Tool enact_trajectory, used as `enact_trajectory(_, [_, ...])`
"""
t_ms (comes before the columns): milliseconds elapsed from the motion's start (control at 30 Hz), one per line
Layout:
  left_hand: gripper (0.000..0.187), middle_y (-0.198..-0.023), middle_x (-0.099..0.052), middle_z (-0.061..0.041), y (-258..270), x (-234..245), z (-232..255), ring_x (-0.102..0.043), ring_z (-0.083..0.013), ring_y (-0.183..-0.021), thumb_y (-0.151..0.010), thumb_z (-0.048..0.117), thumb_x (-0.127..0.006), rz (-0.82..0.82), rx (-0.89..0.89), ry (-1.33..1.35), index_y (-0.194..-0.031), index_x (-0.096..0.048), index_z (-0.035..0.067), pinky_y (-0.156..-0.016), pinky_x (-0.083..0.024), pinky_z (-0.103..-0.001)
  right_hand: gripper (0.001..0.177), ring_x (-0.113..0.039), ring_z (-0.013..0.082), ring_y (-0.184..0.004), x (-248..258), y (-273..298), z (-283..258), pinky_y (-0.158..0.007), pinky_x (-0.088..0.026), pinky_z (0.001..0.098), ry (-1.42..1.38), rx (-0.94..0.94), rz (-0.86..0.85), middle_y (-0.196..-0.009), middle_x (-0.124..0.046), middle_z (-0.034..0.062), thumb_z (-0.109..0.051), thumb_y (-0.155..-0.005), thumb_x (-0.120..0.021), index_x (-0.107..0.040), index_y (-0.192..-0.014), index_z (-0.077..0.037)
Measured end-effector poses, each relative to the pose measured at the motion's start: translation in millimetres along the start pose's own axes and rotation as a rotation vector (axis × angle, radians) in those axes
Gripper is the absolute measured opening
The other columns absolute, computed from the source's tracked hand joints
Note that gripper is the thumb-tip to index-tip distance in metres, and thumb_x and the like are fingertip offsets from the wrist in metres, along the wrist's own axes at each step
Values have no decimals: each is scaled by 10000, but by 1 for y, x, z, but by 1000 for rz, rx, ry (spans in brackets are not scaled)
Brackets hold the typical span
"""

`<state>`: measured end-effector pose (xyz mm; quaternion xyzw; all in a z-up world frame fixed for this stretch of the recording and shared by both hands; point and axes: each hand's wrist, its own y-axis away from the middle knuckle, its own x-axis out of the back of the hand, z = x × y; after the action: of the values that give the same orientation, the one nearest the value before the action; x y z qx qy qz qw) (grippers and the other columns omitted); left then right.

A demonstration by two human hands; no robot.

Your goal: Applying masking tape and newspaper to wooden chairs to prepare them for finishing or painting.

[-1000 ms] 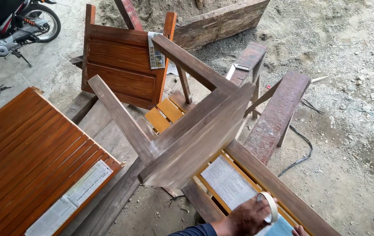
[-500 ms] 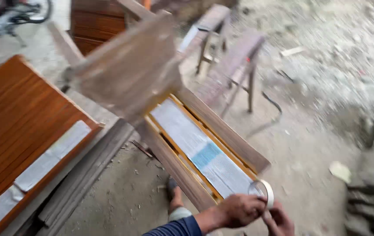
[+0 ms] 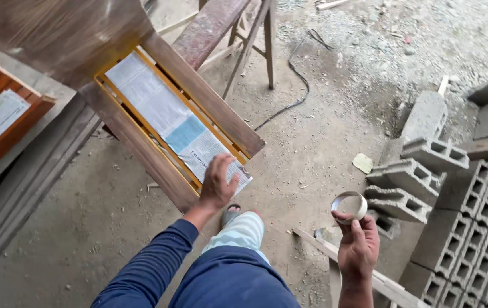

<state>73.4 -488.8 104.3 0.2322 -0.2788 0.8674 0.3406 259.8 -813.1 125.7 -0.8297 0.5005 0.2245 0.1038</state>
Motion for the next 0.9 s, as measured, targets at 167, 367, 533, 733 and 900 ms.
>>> enact_trajectory(167, [572, -1460, -477, -239, -4, -8, -63, -431, -423, -1365, -884, 236, -709, 205, 260, -382, -1367, -525, -12, -1152, -346, -542, 191, -673, 319, -1152, 26, -77, -7, -1135, -486, 480, 187, -115, -146, -1165, -688, 205, -24, -1087, -441, -533, -1242, 40])
enact_trajectory(367, [670, -1678, -279, -154, -47, -36, -98, -212, -391, -1555, -981, 347, -629, 221, 580, -532, -1550, -419, 61, -1232, -199, -589, 214, -672, 337, -1147, 102, -207, 1, -1098, -475, 473, 311, -211, -294, -1181, -677, 260, -40, -1116, -465, -531, -1291, 64])
enact_trajectory(533, [735, -1690, -220, -162, -111, -46, -107, -183, -393, -1554, -958, 353, -631, 331, 745, -585, -1567, -367, 38, -1223, -165, -610, 242, -661, 385, -1157, 161, -351, 19, -992, -501, 548, 351, -384, -307, -1210, -668, 258, -31, -1071, -472, -533, -1289, 52])
enact_trajectory(733, [831, -1666, -163, -248, -142, -76, -80, -140, -446, -1547, -939, 381, -647, 426, 950, -701, -1550, -301, -63, -1207, -140, -655, 301, -653, 434, -1208, 156, -515, 49, -1074, -509, 522, 395, -478, -606, -1191, -679, 339, -67, -1047, -489, -506, -1319, 62])
enact_trajectory(900, [880, -1655, -147, -264, -154, -99, -76, -128, -458, -1535, -906, 404, -666, 500, 1172, -769, -1545, -283, -65, -1191, -134, -679, 395, -649, 426, -1199, 107, -603, 112, -1072, -507, 527, 465, -479, -709, -1194, -675, 323, 19, -978, -547, -456, -1360, 63])
